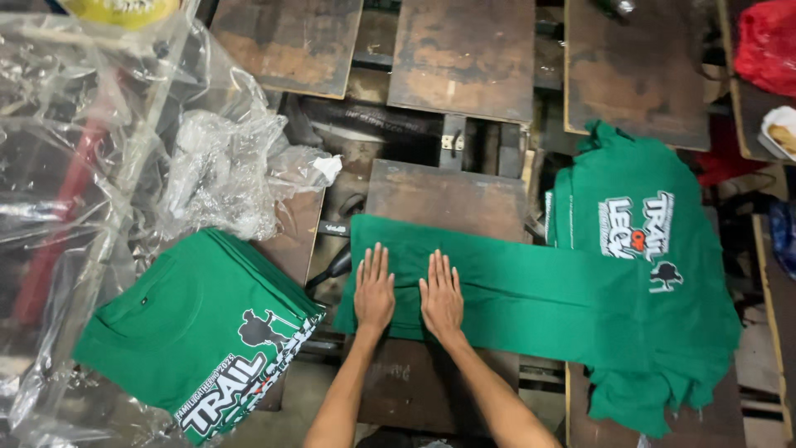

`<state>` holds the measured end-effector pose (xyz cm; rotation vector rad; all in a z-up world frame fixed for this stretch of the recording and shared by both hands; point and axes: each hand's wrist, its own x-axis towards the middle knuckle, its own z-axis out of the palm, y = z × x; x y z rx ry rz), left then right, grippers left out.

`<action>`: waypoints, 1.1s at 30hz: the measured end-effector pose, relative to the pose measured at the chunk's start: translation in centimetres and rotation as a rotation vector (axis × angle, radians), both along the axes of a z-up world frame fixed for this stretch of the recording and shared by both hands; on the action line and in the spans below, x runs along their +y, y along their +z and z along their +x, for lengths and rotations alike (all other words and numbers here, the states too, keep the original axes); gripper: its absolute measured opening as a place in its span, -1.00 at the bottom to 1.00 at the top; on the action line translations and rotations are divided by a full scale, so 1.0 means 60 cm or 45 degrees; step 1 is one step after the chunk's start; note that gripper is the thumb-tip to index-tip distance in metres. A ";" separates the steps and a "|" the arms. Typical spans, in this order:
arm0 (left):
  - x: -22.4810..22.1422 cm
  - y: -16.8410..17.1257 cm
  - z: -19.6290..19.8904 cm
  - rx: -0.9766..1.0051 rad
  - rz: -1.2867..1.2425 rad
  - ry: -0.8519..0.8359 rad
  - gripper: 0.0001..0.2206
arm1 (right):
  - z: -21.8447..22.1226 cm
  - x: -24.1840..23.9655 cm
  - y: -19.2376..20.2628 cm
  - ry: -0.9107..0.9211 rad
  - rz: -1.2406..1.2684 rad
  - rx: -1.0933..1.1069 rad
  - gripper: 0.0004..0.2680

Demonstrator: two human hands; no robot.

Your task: The person folds green t-shirts by hand on a workbench, smoothing them and stacking them on top of each other.

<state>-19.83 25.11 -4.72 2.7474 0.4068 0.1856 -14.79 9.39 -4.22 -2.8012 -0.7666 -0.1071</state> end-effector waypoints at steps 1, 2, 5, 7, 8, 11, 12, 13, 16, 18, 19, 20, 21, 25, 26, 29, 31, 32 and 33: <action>0.001 0.006 -0.003 -0.011 0.004 -0.019 -0.48 | -0.009 -0.002 0.007 -0.019 0.004 -0.011 -0.57; 0.001 0.011 -0.005 -0.059 0.034 -0.049 -0.48 | -0.017 -0.005 0.014 0.031 0.032 -0.009 -0.57; 0.013 -0.032 -0.012 -0.065 0.119 -0.122 -0.46 | -0.042 -0.031 0.010 0.043 0.060 0.038 -0.58; 0.012 -0.048 -0.015 -0.023 0.170 -0.179 -0.42 | -0.064 -0.063 0.010 -0.010 0.056 0.088 -0.60; 0.006 -0.040 -0.016 -0.033 0.115 -0.111 -0.40 | -0.077 -0.081 0.015 -0.048 0.154 0.153 -0.61; -0.051 0.007 -0.017 -0.045 0.043 -0.146 -0.37 | -0.117 -0.160 0.024 -0.169 0.291 0.183 -0.65; -0.070 0.028 -0.019 -0.037 0.038 -0.175 -0.35 | -0.129 -0.185 0.026 -0.180 0.332 0.169 -0.67; -0.098 0.048 -0.018 -0.044 0.042 -0.216 -0.35 | -0.131 -0.216 0.030 -0.219 0.339 0.157 -0.67; -0.180 0.089 -0.008 -0.060 -0.112 -0.328 -0.35 | -0.124 -0.313 0.042 -0.387 0.394 0.205 -0.71; -0.234 0.100 0.010 -0.096 -0.245 -0.474 -0.37 | -0.105 -0.382 0.050 -0.616 0.554 0.004 -0.77; -0.265 0.101 0.027 -0.091 -0.232 -0.487 -0.37 | -0.098 -0.418 0.056 -0.629 0.567 0.007 -0.77; -0.296 0.101 0.046 -0.081 -0.295 -0.538 -0.40 | -0.090 -0.454 0.061 -0.739 0.574 -0.102 -0.80; -0.328 0.100 0.066 -0.073 -0.358 -0.585 -0.43 | -0.079 -0.491 0.066 -0.846 0.579 -0.211 -0.82; -0.480 0.146 0.183 0.005 -0.391 -0.760 -0.50 | -0.041 -0.606 0.091 -1.066 0.554 -0.303 -0.82; -0.517 0.138 0.215 0.001 -0.393 -0.840 -0.54 | -0.036 -0.626 0.086 -1.172 0.413 -0.261 -0.79; -0.618 0.127 0.305 0.007 -0.356 -1.002 -0.58 | -0.016 -0.662 0.069 -1.340 0.235 -0.135 -0.71; -0.682 0.104 0.357 0.018 -0.317 -1.085 -0.57 | -0.005 -0.672 0.057 -1.404 0.196 -0.052 -0.68; -0.712 0.082 0.379 0.072 -0.152 -1.082 -0.52 | -0.002 -0.674 0.051 -1.405 0.177 -0.040 -0.67; -0.740 0.060 0.399 0.127 0.011 -1.074 -0.46 | -0.002 -0.675 0.046 -1.403 0.155 -0.027 -0.66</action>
